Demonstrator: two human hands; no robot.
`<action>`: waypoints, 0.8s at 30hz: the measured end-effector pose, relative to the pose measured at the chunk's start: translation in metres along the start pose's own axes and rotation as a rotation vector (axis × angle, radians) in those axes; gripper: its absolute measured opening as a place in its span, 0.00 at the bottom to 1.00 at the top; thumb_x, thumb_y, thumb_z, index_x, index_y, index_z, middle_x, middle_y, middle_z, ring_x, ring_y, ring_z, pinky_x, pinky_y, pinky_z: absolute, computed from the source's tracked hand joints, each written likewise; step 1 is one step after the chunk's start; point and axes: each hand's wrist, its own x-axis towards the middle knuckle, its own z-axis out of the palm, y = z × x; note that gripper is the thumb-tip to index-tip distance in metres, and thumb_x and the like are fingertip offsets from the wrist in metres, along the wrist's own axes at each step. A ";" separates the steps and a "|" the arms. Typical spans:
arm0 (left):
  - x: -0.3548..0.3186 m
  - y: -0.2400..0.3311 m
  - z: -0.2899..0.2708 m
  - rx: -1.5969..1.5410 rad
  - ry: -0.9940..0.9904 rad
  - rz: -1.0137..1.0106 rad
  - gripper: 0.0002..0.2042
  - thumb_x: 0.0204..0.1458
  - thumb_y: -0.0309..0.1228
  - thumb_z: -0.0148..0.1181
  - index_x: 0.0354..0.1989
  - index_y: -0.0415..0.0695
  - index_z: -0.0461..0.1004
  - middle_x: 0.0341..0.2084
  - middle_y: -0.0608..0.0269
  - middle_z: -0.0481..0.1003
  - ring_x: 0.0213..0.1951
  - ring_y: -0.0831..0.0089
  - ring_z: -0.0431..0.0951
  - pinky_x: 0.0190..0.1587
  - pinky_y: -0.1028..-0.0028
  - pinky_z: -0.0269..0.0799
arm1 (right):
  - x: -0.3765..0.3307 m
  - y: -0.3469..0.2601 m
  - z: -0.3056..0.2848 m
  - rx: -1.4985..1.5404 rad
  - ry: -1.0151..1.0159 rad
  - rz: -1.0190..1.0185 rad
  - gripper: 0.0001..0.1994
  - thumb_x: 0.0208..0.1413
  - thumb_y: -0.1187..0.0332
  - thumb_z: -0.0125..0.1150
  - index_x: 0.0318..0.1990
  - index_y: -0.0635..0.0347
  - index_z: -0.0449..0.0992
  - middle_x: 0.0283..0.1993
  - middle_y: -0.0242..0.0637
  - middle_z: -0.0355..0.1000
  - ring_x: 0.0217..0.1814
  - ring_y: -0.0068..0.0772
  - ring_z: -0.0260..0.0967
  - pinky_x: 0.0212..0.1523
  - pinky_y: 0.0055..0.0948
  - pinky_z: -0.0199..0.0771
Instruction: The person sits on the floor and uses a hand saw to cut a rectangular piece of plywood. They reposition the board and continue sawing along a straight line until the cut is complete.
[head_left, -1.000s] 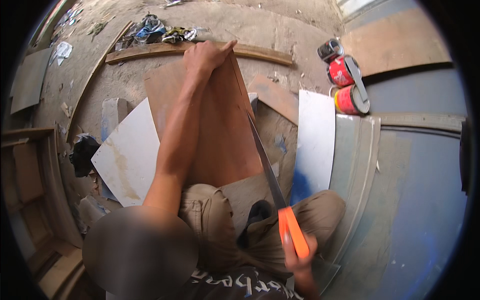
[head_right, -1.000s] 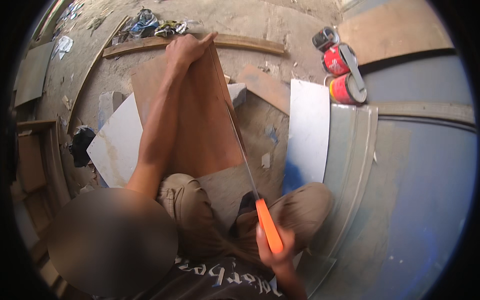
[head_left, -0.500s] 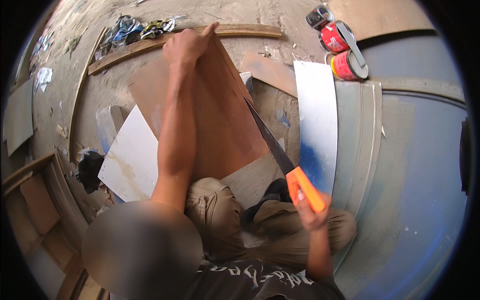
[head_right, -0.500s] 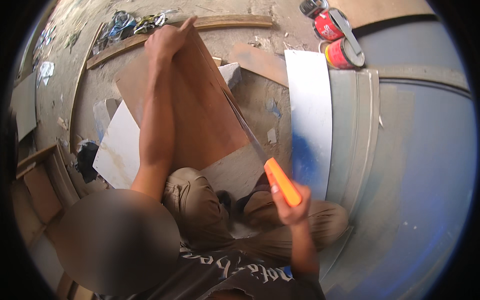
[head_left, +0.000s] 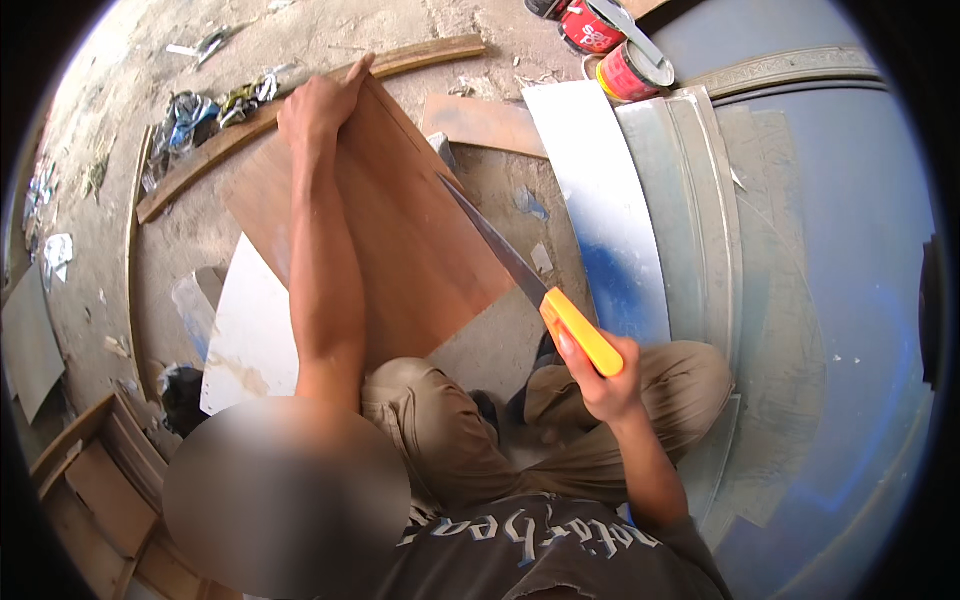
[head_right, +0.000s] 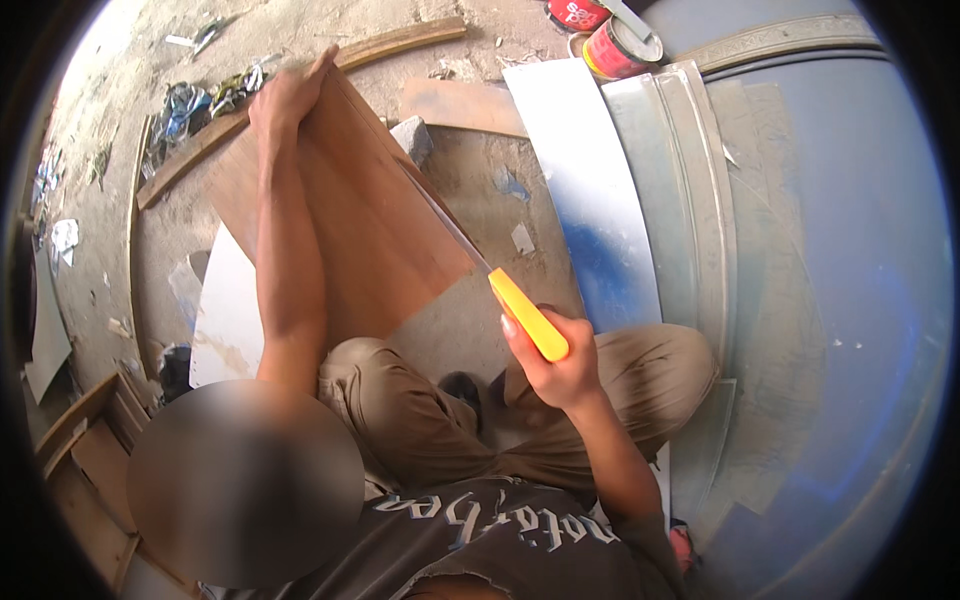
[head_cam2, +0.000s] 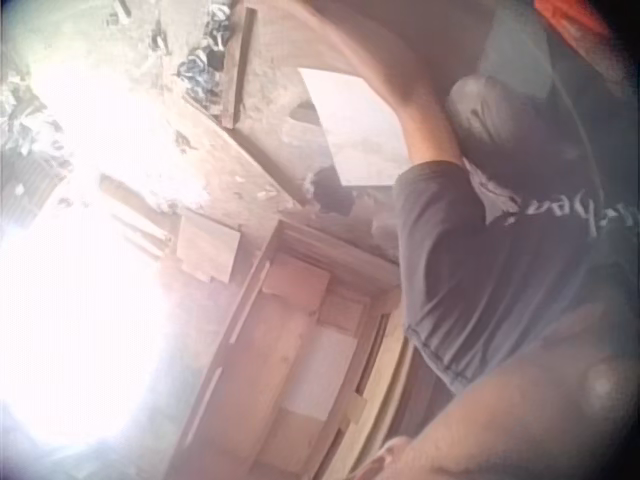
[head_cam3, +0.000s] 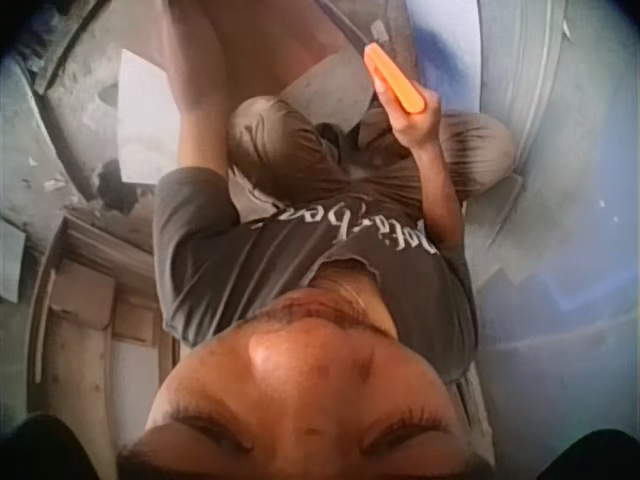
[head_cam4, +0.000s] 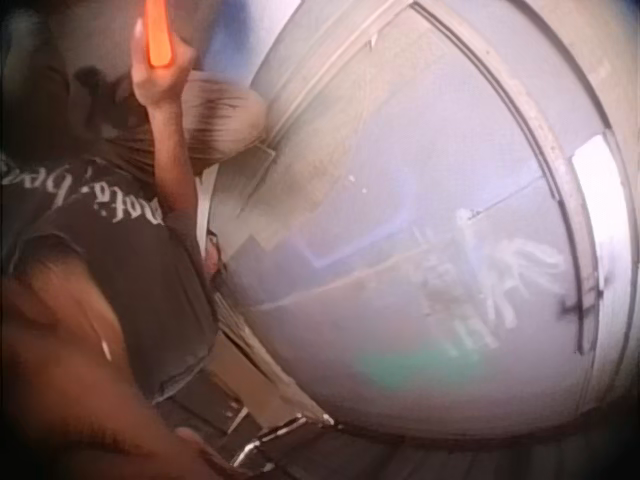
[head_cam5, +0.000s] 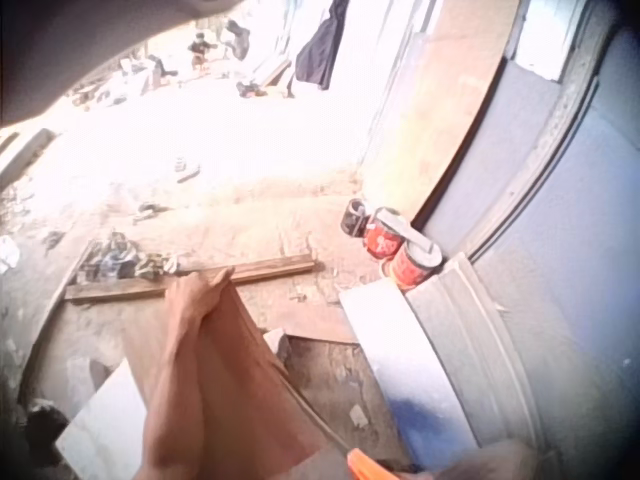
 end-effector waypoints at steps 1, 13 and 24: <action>-0.002 -0.004 -0.001 0.008 0.062 0.022 0.50 0.44 0.79 0.41 0.40 0.36 0.82 0.40 0.42 0.80 0.47 0.49 0.80 0.49 0.58 0.74 | -0.009 -0.001 0.002 -0.037 -0.003 -0.007 0.07 0.58 0.71 0.64 0.29 0.64 0.76 0.19 0.30 0.67 0.20 0.18 0.61 0.23 0.25 0.63; -0.006 0.004 0.002 0.036 -0.046 -0.002 0.50 0.45 0.79 0.40 0.41 0.37 0.83 0.42 0.44 0.81 0.48 0.51 0.80 0.50 0.59 0.73 | 0.008 0.009 -0.006 -0.018 -0.026 0.033 0.07 0.59 0.70 0.63 0.32 0.66 0.78 0.22 0.33 0.71 0.22 0.19 0.66 0.24 0.24 0.66; -0.011 0.022 0.004 0.067 -0.037 0.044 0.49 0.46 0.78 0.42 0.39 0.35 0.82 0.40 0.42 0.81 0.47 0.50 0.80 0.50 0.59 0.74 | -0.049 0.002 -0.027 -0.190 -0.054 -0.011 0.05 0.55 0.73 0.64 0.32 0.67 0.78 0.20 0.37 0.71 0.19 0.28 0.70 0.22 0.27 0.66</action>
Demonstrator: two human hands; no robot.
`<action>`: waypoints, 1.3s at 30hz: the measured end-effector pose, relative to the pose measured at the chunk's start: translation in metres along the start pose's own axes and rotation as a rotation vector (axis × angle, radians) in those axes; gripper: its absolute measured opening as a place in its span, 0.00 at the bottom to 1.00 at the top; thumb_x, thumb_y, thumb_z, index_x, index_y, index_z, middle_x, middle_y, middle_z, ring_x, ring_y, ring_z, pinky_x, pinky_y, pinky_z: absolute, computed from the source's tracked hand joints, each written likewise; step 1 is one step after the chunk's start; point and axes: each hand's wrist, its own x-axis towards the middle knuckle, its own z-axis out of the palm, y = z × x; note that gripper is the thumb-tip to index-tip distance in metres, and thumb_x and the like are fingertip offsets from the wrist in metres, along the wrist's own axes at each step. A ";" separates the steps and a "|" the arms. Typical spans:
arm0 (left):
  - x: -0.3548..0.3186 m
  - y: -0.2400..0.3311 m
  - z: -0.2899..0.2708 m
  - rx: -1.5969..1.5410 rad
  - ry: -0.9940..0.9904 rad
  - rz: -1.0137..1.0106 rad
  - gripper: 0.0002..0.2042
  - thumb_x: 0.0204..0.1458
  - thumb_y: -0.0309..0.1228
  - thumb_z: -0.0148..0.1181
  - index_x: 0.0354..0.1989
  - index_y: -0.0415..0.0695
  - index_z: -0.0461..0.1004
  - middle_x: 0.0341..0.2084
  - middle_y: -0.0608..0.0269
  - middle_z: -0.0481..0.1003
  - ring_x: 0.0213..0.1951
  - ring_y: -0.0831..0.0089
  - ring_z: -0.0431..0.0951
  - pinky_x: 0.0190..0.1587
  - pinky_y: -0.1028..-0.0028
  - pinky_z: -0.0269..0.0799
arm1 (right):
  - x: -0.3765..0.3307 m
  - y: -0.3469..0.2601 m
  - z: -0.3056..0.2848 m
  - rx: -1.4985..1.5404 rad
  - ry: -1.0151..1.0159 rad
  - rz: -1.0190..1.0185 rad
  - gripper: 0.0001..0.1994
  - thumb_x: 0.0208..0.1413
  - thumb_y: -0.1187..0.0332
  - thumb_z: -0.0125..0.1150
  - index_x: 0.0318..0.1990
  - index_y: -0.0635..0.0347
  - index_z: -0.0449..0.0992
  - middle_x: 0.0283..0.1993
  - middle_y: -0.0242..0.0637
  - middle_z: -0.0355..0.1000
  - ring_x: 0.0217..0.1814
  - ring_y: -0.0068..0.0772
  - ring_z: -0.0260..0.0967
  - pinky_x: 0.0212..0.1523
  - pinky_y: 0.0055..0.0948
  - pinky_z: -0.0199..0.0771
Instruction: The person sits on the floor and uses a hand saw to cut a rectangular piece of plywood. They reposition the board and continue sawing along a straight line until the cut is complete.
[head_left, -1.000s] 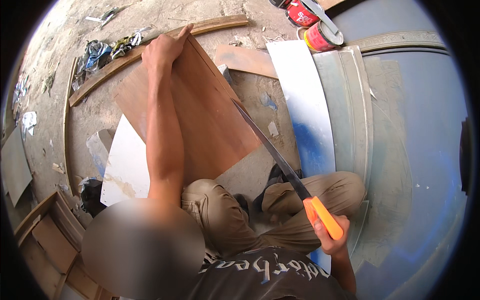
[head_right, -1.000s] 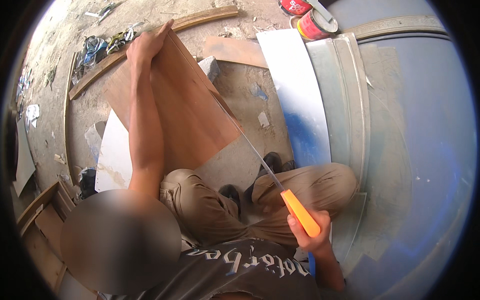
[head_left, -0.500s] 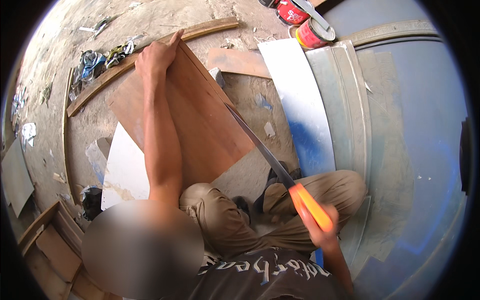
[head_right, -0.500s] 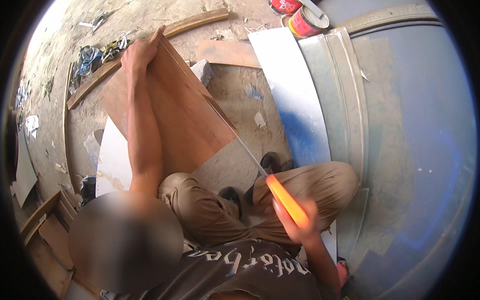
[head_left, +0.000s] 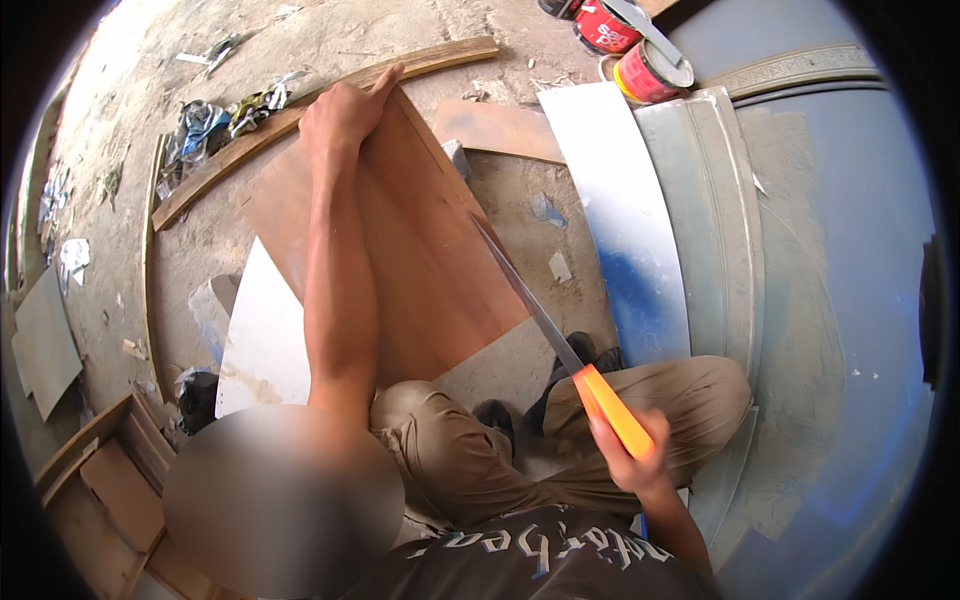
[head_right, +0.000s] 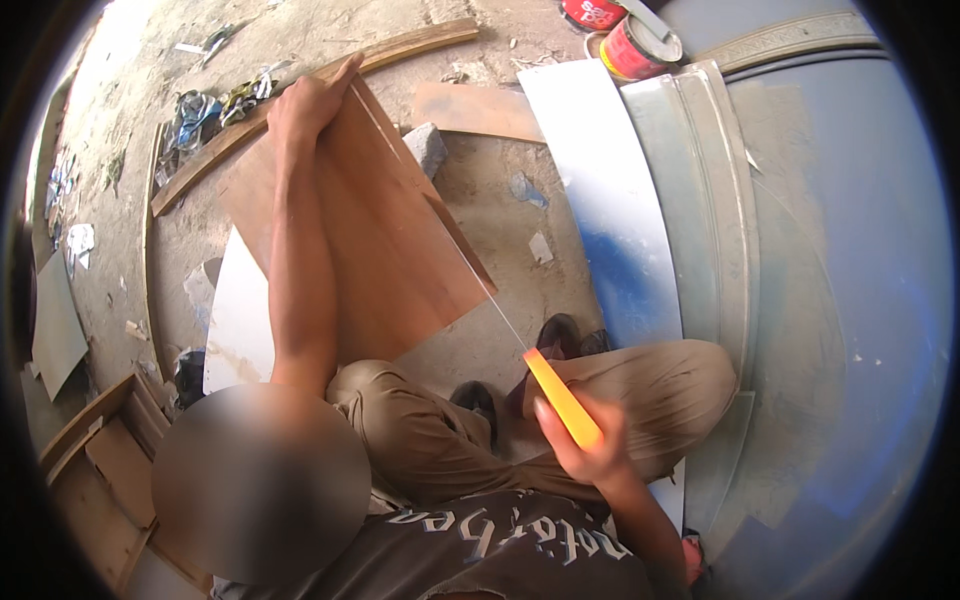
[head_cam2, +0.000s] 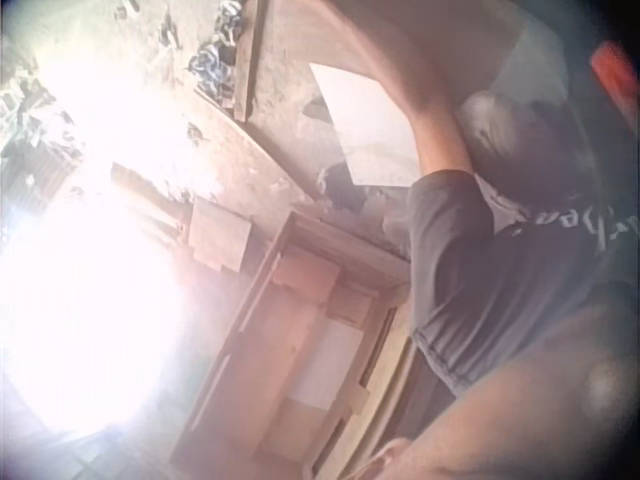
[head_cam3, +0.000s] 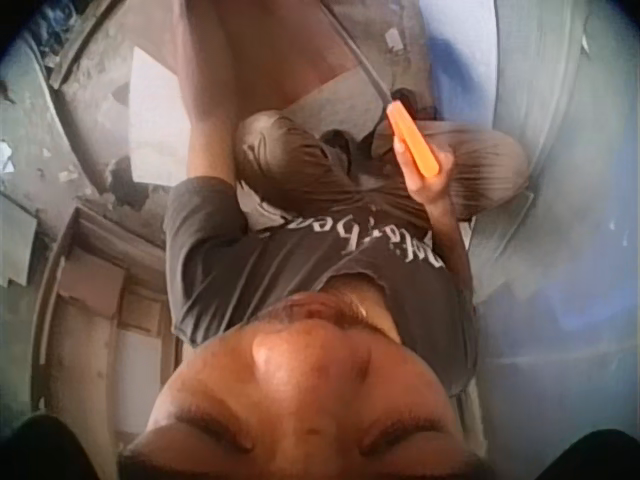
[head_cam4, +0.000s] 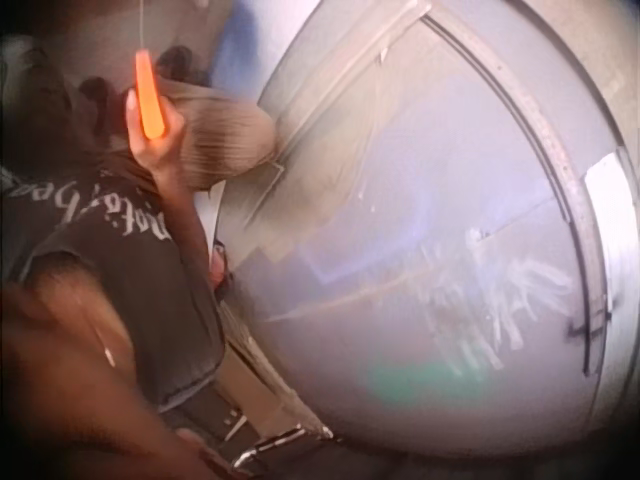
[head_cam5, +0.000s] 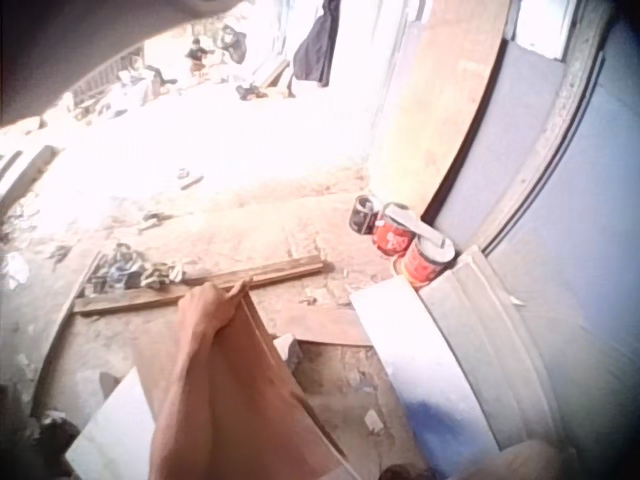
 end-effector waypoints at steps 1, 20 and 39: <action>0.004 0.000 -0.002 -0.017 -0.032 -0.007 0.49 0.45 0.78 0.42 0.38 0.35 0.82 0.38 0.42 0.81 0.47 0.50 0.80 0.49 0.59 0.74 | 0.018 -0.004 0.011 0.046 0.024 -0.024 0.06 0.56 0.72 0.64 0.31 0.66 0.78 0.20 0.36 0.71 0.19 0.27 0.69 0.22 0.27 0.66; 0.024 0.003 -0.007 -0.073 -0.010 -0.053 0.47 0.43 0.78 0.47 0.40 0.37 0.83 0.40 0.45 0.81 0.47 0.52 0.81 0.49 0.60 0.74 | 0.014 -0.018 -0.017 -0.033 0.017 0.012 0.07 0.54 0.73 0.63 0.35 0.70 0.79 0.21 0.37 0.73 0.21 0.27 0.71 0.24 0.24 0.68; 0.019 0.027 -0.007 -0.048 -0.009 -0.072 0.48 0.43 0.79 0.44 0.40 0.40 0.83 0.39 0.47 0.82 0.46 0.54 0.81 0.48 0.59 0.74 | 0.000 -0.021 -0.044 -0.072 -0.034 0.074 0.08 0.58 0.72 0.62 0.40 0.69 0.79 0.23 0.37 0.73 0.21 0.29 0.69 0.24 0.27 0.67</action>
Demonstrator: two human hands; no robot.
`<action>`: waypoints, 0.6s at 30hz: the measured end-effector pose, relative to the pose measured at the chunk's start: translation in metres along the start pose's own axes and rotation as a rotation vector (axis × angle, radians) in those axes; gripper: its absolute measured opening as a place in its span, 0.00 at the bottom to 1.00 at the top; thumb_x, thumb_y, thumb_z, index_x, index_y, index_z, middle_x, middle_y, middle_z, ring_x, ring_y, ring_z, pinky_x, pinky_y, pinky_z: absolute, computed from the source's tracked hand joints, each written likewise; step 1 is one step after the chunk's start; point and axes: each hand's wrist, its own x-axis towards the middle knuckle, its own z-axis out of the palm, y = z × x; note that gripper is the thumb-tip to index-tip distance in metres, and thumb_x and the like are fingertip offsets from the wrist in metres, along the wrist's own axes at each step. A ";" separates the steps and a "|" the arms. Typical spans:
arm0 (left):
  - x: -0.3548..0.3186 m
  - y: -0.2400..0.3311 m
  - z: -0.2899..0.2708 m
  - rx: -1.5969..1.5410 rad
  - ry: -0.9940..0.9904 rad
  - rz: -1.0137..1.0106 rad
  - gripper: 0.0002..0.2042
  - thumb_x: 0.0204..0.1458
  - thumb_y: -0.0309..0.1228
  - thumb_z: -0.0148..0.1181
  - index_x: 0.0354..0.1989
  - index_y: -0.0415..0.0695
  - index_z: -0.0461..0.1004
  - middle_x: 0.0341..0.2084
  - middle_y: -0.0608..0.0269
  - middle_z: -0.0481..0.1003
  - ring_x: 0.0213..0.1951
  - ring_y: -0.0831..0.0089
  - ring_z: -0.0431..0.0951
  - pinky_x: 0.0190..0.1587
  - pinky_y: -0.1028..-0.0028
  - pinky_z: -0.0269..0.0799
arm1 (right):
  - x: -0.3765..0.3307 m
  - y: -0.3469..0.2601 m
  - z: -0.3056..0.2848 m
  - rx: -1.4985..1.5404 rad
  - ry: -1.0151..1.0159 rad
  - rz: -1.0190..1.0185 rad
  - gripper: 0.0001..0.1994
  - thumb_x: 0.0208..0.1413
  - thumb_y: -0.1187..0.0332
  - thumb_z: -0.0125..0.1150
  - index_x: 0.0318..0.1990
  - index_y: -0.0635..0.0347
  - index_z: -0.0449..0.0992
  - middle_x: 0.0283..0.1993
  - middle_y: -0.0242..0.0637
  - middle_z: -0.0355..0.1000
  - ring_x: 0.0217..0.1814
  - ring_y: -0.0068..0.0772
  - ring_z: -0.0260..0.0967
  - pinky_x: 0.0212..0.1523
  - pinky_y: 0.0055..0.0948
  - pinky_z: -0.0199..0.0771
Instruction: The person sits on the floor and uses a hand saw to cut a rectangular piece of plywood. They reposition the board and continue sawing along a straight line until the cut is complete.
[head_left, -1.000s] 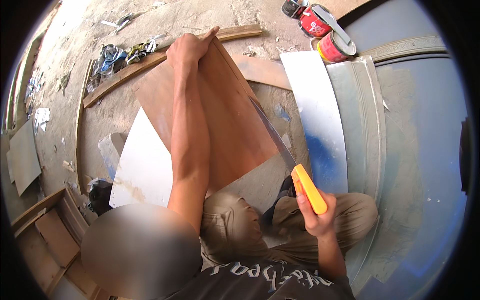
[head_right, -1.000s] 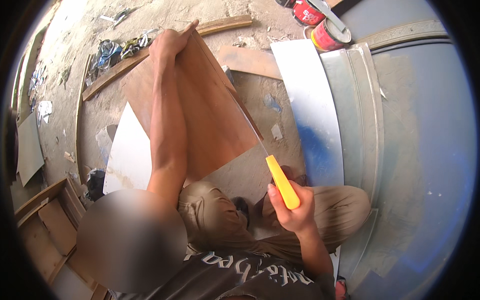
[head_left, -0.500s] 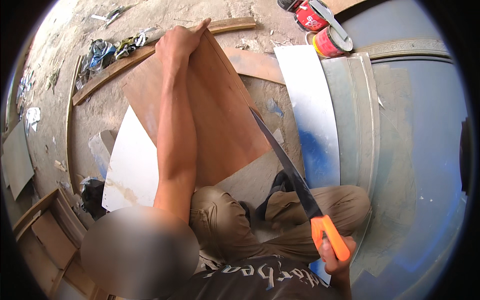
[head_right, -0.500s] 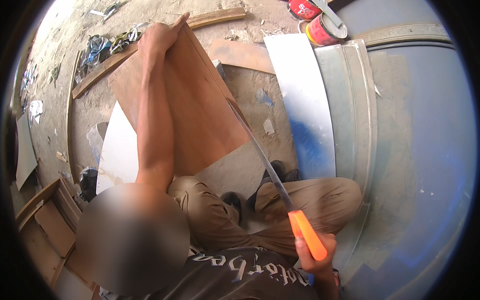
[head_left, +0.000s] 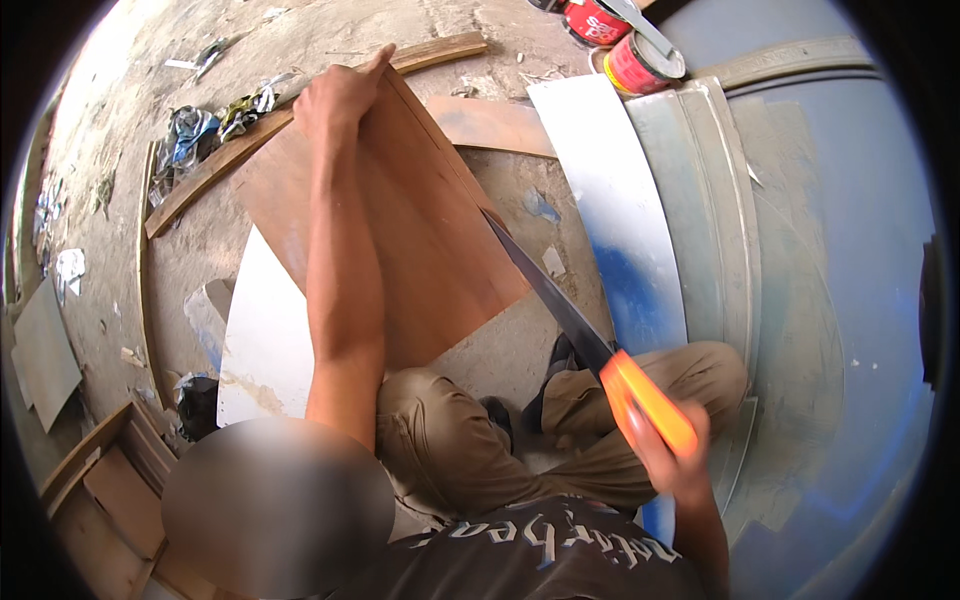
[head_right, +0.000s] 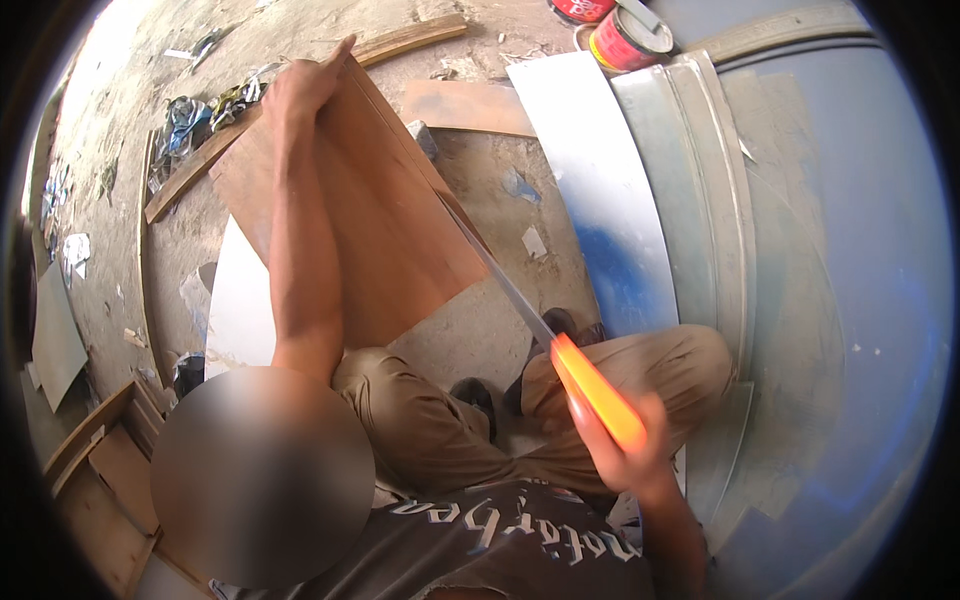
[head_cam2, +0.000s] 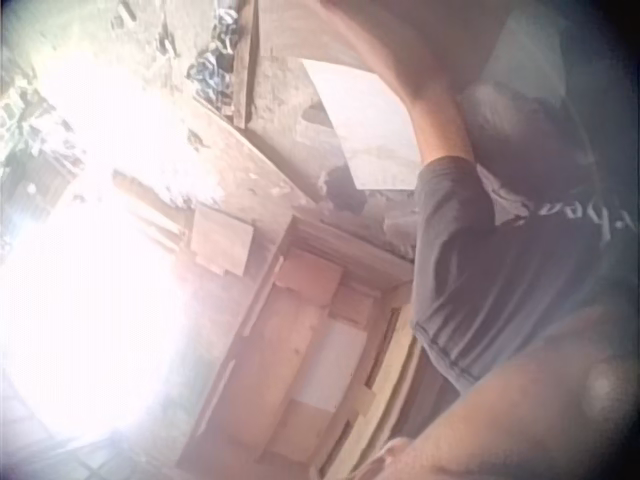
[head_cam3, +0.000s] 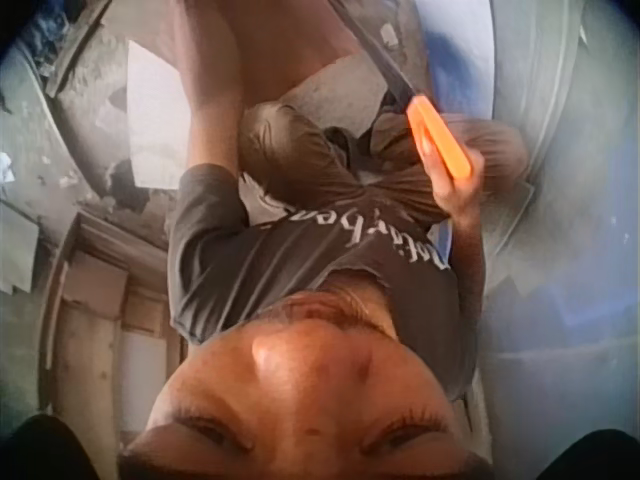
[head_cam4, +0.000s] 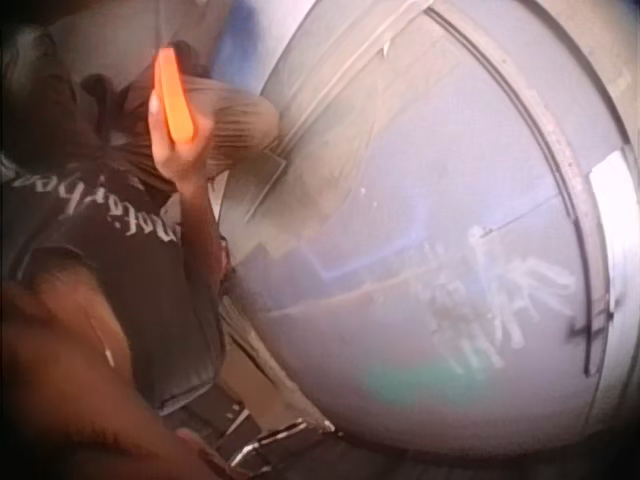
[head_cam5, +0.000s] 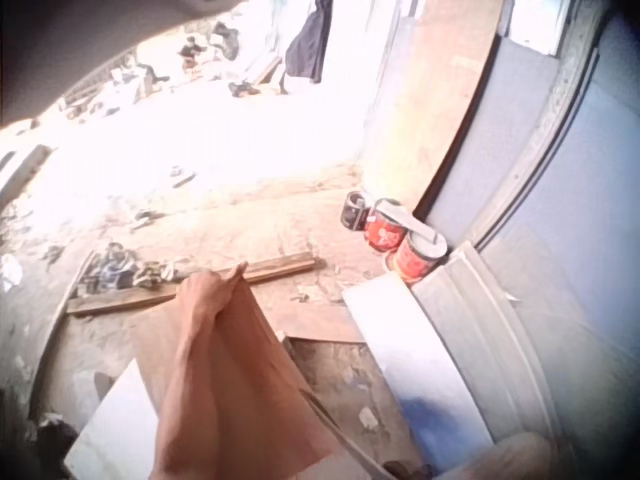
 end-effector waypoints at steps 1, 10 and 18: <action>-0.001 0.000 0.006 -0.005 -0.028 -0.006 0.48 0.43 0.79 0.44 0.40 0.40 0.83 0.39 0.47 0.82 0.46 0.53 0.81 0.48 0.59 0.73 | 0.026 0.003 0.012 0.168 0.005 0.099 0.07 0.58 0.70 0.63 0.35 0.66 0.78 0.21 0.35 0.71 0.19 0.24 0.65 0.23 0.28 0.63; 0.010 -0.026 0.003 -0.014 0.036 0.029 0.51 0.41 0.80 0.44 0.45 0.37 0.82 0.45 0.43 0.79 0.51 0.52 0.79 0.52 0.59 0.72 | -0.015 -0.036 -0.015 0.117 0.004 0.058 0.08 0.58 0.72 0.62 0.40 0.70 0.78 0.24 0.36 0.73 0.24 0.19 0.67 0.26 0.25 0.66; 0.008 -0.014 0.011 -0.005 0.035 0.073 0.49 0.43 0.79 0.44 0.43 0.38 0.82 0.43 0.44 0.80 0.49 0.51 0.80 0.52 0.59 0.72 | 0.070 -0.020 0.036 0.265 0.050 0.058 0.12 0.60 0.68 0.62 0.27 0.66 0.74 0.18 0.31 0.65 0.22 0.15 0.56 0.22 0.26 0.58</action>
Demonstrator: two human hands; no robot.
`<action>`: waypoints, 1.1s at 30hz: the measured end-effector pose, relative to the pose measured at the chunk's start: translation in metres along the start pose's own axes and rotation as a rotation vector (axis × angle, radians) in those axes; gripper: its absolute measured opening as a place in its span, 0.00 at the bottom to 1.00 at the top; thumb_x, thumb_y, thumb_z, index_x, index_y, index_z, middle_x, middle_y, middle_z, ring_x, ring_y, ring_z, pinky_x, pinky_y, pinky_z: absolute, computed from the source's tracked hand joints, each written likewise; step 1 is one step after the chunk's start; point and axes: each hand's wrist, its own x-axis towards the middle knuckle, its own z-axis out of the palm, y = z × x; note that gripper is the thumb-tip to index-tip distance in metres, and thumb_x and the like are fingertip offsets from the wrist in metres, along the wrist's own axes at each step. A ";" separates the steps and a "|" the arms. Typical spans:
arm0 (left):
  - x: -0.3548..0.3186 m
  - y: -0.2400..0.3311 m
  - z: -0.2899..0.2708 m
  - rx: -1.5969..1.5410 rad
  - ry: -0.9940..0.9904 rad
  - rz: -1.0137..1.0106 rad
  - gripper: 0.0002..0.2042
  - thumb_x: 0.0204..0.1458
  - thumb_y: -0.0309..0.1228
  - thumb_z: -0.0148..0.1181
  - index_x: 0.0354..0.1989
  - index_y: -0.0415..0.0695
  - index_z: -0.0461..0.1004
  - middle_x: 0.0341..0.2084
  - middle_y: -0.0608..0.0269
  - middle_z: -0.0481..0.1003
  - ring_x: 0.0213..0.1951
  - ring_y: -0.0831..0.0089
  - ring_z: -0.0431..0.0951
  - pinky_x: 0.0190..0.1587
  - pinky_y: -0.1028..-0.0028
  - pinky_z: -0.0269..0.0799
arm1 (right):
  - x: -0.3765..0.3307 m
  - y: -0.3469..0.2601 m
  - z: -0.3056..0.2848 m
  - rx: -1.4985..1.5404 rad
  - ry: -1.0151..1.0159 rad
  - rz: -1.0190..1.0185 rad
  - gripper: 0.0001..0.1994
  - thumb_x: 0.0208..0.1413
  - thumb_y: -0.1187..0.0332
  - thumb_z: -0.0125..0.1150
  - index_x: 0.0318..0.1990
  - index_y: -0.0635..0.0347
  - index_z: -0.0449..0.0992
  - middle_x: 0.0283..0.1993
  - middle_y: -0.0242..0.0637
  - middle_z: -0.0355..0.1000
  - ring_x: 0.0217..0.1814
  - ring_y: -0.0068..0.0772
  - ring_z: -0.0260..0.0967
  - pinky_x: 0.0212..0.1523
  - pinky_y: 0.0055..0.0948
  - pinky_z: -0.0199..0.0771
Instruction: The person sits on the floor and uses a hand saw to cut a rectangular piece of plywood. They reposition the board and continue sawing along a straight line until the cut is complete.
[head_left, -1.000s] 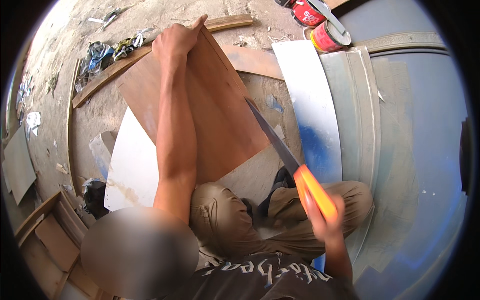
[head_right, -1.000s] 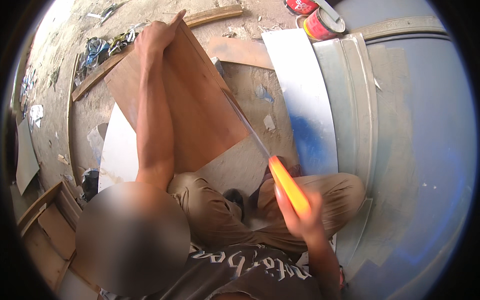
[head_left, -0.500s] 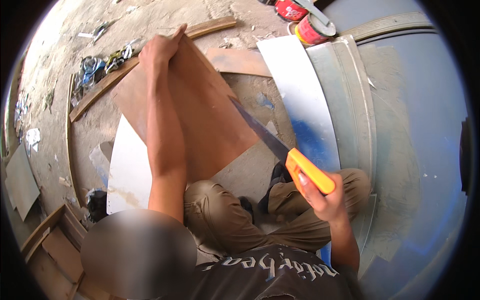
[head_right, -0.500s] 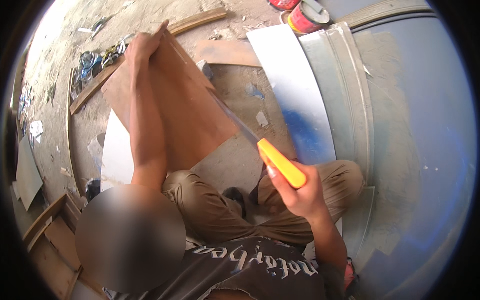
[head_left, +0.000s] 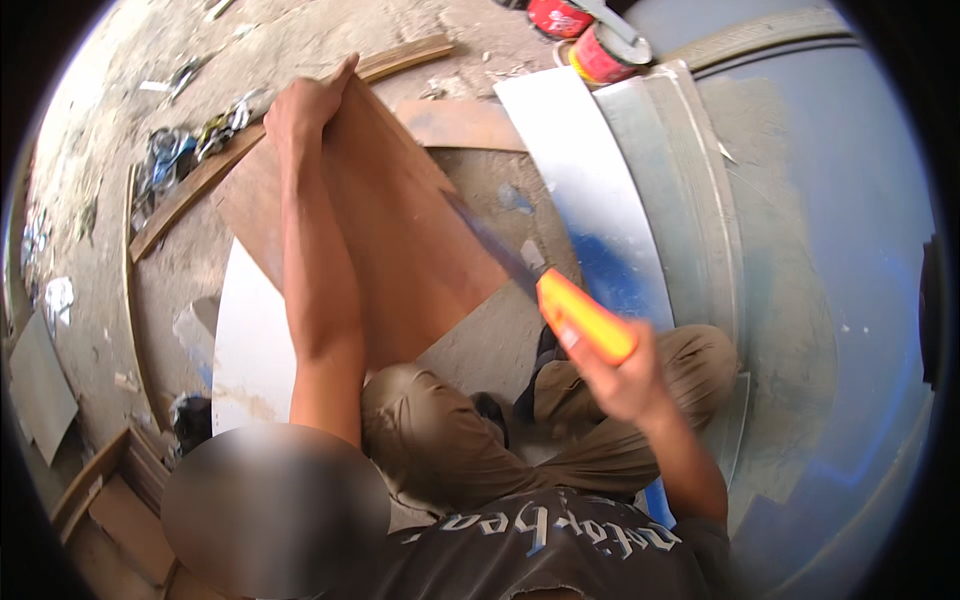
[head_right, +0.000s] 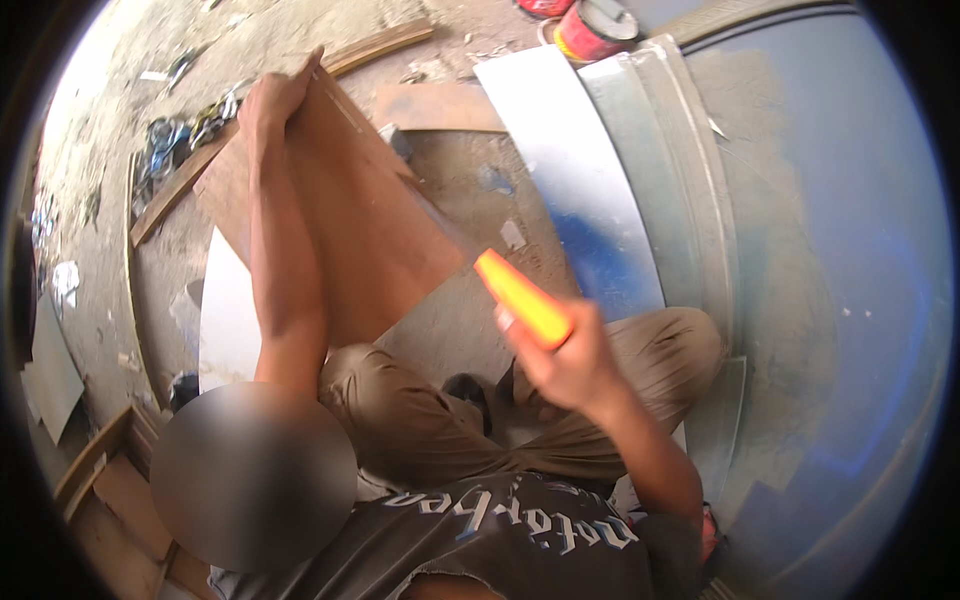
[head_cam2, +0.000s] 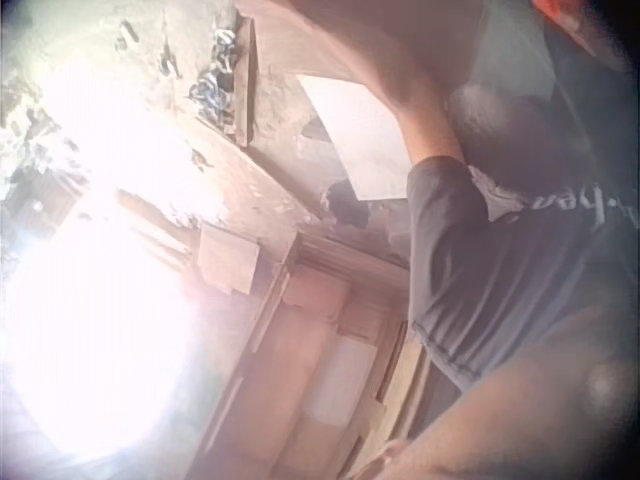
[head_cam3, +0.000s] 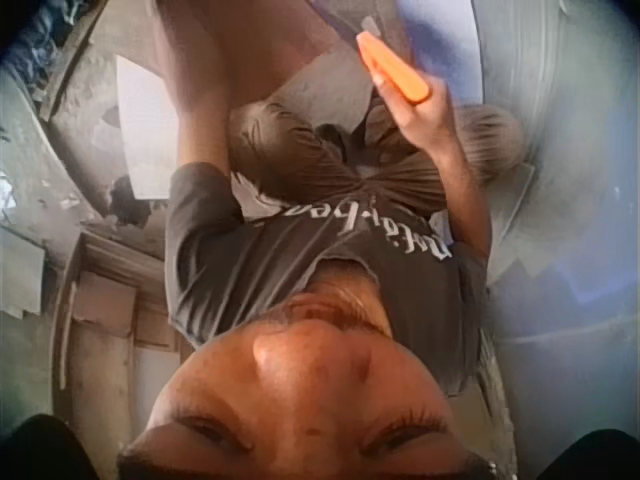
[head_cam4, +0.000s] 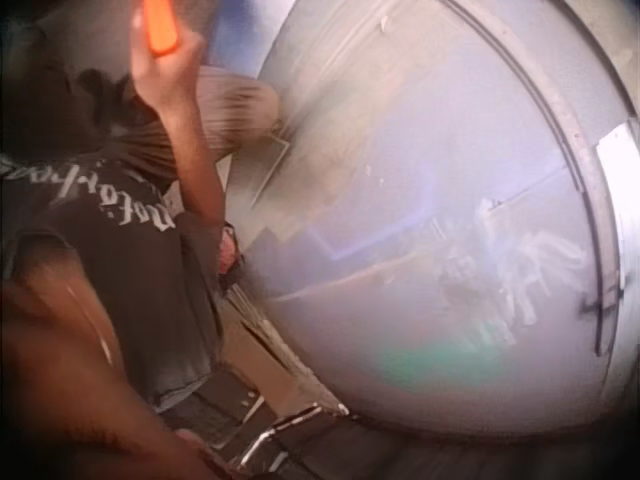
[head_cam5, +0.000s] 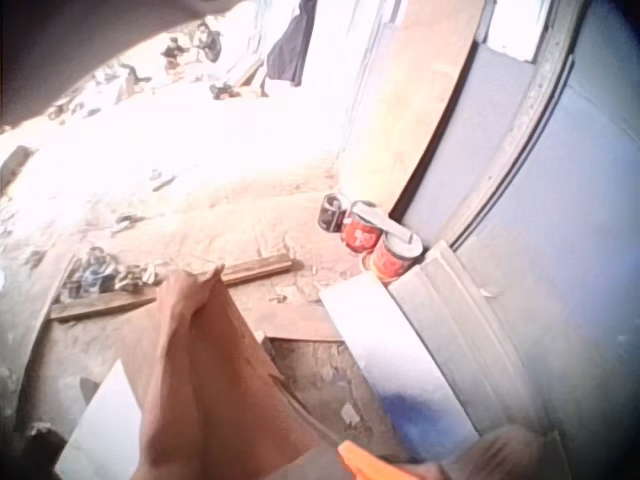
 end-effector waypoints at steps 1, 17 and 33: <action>-0.002 0.002 0.002 0.008 -0.015 0.006 0.49 0.43 0.79 0.43 0.43 0.38 0.82 0.43 0.44 0.80 0.49 0.51 0.80 0.52 0.59 0.72 | -0.013 0.007 0.012 -0.084 0.015 -0.109 0.11 0.60 0.69 0.62 0.29 0.66 0.74 0.19 0.31 0.66 0.22 0.15 0.56 0.22 0.25 0.59; -0.004 0.000 0.004 0.039 -0.112 0.007 0.50 0.44 0.79 0.41 0.46 0.38 0.81 0.45 0.44 0.79 0.52 0.51 0.78 0.55 0.59 0.71 | -0.020 -0.005 0.012 -0.008 -0.027 0.060 0.10 0.61 0.68 0.61 0.31 0.67 0.76 0.19 0.31 0.67 0.23 0.15 0.60 0.23 0.25 0.62; -0.005 0.005 -0.003 0.046 -0.064 0.031 0.49 0.44 0.79 0.42 0.46 0.40 0.82 0.46 0.44 0.79 0.52 0.51 0.78 0.55 0.59 0.71 | -0.031 -0.008 0.014 -0.021 -0.011 0.019 0.07 0.59 0.70 0.63 0.32 0.66 0.76 0.18 0.34 0.67 0.18 0.20 0.61 0.21 0.27 0.63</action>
